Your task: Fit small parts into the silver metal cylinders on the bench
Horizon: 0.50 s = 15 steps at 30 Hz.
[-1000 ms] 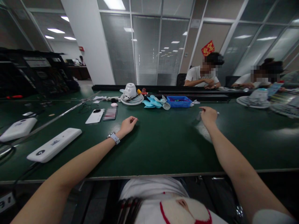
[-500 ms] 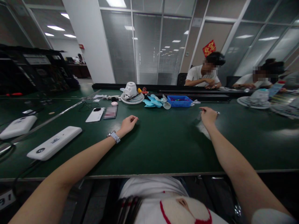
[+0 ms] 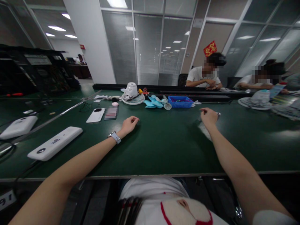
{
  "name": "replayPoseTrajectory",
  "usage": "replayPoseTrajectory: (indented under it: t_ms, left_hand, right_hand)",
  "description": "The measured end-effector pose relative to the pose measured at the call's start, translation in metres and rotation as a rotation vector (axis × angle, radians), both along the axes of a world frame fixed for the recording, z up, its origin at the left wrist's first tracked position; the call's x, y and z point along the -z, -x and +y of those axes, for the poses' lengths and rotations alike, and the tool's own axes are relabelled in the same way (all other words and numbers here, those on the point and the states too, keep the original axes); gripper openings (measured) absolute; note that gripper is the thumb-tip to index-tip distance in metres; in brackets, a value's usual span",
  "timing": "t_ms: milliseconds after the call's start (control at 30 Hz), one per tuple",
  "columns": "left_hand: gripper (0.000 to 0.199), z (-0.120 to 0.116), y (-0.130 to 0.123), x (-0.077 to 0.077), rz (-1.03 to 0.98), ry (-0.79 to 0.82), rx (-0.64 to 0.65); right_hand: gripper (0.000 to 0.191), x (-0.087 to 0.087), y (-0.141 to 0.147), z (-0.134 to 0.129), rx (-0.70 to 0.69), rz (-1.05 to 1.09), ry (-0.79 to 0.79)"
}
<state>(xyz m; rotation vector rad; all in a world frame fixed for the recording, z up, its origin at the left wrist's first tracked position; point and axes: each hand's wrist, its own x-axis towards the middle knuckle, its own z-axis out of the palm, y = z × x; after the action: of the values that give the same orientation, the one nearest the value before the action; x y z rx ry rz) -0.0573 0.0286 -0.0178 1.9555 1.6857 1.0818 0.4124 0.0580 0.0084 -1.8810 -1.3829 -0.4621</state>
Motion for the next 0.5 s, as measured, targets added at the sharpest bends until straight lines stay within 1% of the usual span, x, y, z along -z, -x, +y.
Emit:
replayPoseTrajectory:
  t_ms: [300, 500]
  left_hand:
    - [0.028, 0.0033, 0.0014, 0.0042, -0.019, -0.02, 0.012]
    - [0.028, 0.0027, 0.0011, 0.003, -0.011, -0.002, 0.007]
  right_hand:
    - [0.029, -0.0001, 0.0011, -0.0022, 0.059, 0.009, 0.035]
    - [0.026, -0.0001, 0.0024, 0.0, 0.105, -0.001, 0.061]
